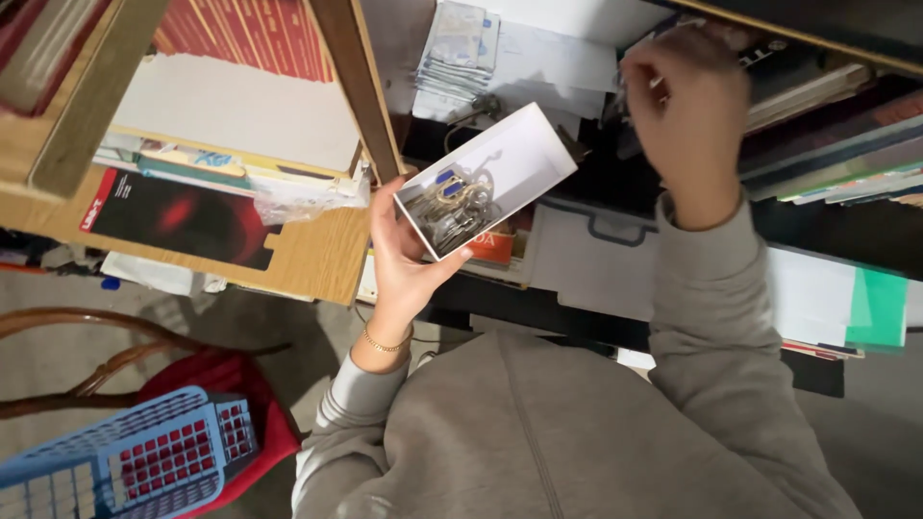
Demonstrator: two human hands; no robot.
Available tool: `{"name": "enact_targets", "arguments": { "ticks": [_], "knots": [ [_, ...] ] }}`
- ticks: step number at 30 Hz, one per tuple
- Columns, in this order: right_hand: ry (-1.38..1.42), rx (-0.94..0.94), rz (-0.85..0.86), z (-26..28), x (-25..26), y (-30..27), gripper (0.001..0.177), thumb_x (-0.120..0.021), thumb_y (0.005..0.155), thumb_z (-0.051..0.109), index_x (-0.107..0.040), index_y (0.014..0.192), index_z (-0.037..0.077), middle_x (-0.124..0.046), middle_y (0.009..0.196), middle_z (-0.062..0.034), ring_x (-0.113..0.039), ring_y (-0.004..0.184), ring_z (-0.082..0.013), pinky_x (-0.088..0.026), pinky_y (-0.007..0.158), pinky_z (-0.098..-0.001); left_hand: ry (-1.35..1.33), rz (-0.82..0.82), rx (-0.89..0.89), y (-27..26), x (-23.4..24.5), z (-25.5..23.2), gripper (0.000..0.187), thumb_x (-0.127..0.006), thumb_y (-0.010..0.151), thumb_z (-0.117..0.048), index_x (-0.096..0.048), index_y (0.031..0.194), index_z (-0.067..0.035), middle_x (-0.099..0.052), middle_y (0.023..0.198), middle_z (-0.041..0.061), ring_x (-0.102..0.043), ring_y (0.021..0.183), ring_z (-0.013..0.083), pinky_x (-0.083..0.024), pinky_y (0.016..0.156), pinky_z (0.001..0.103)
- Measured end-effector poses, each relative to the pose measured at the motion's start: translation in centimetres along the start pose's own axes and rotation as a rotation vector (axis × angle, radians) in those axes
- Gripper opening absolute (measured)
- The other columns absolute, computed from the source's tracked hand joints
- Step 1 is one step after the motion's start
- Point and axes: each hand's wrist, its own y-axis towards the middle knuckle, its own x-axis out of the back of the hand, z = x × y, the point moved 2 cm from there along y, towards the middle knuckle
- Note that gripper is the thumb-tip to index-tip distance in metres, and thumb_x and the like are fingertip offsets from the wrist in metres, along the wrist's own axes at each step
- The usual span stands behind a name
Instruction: Organizing small items in a box and sorting through papers on a shelf
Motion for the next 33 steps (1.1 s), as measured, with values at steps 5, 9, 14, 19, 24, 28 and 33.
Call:
{"name": "enact_targets", "arguments": {
  "ticks": [5,9,14,19,24,28,33],
  "knots": [
    [0.436,-0.012,0.023,3.4,3.1,1.1,0.011,-0.065,0.115,-0.009,-0.073,0.107,-0.007,-0.076,0.104,-0.0163,-0.071,0.087,-0.0273,-0.055,0.08,-0.0378,-0.03,-0.001,0.049,-0.7,-0.5,-0.6,0.088,-0.088,0.081,-0.016,-0.031,0.148,-0.007,-0.042,0.145,0.014,-0.052,0.135,0.0249,-0.049,0.115,0.04],
    [0.767,-0.11,0.139,7.1,1.4,1.4,0.011,-0.065,0.109,-0.009,-0.071,0.102,-0.003,-0.073,0.101,-0.0142,-0.067,0.083,-0.0192,-0.051,0.07,-0.0273,-0.035,-0.011,0.083,-1.7,-0.5,-0.3,0.094,-0.089,0.081,-0.017,-0.028,0.151,-0.008,-0.046,0.144,0.012,-0.055,0.13,0.023,-0.05,0.113,0.036],
    [1.192,-0.208,0.414,11.3,-1.2,1.4,0.013,-0.055,0.105,-0.008,-0.061,0.116,-0.005,-0.07,0.091,-0.0194,-0.079,0.085,-0.0286,-0.066,0.08,-0.0306,-0.038,-0.011,0.077,-2.2,-0.8,-0.8,0.092,-0.088,0.082,-0.016,-0.028,0.151,-0.007,-0.039,0.149,0.012,-0.051,0.135,0.0244,-0.048,0.117,0.038],
    [1.213,-0.175,0.452,13.8,-2.9,1.6,0.008,-0.058,0.105,-0.002,-0.064,0.11,-0.004,-0.069,0.099,-0.0136,-0.076,0.09,-0.0223,-0.068,0.087,-0.0301,-0.072,-0.018,0.089,-3.0,-0.6,-1.3,0.091,-0.088,0.081,-0.012,-0.029,0.15,-0.008,-0.041,0.15,0.014,-0.053,0.134,0.0242,-0.047,0.117,0.037],
    [1.164,-0.184,0.516,15.1,-3.7,1.2,0.014,-0.06,0.098,-0.009,-0.064,0.108,0.0,-0.074,0.093,-0.0102,-0.077,0.092,-0.0179,-0.062,0.087,-0.0267,-0.051,-0.024,0.1,-3.9,-0.2,-1.9,0.09,-0.088,0.082,-0.013,-0.029,0.15,-0.01,-0.045,0.149,0.015,-0.053,0.134,0.0227,-0.047,0.117,0.035],
    [0.892,-0.08,0.478,14.8,-3.9,0.4,0.01,-0.067,0.096,-0.002,-0.068,0.103,0.005,-0.075,0.091,-0.0037,-0.072,0.083,-0.0124,-0.057,0.077,-0.0248,-0.005,-0.041,0.074,-4.4,0.5,-2.0,0.093,-0.089,0.08,-0.015,-0.03,0.151,-0.007,-0.041,0.151,0.012,-0.05,0.134,0.0217,-0.046,0.116,0.034],
    [0.424,-0.004,0.494,14.5,-4.7,-0.4,0.014,-0.079,0.087,0.02,-0.068,0.095,0.021,-0.076,0.078,0.0055,-0.075,0.084,-0.0209,-0.061,0.07,-0.0405,-0.2,-0.023,0.138,-4.7,2.2,0.0,0.112,-0.094,0.071,0.004,-0.024,0.156,-0.014,-0.057,0.137,0.02,-0.065,0.121,0.0311,-0.062,0.097,0.041]
  ]
}}
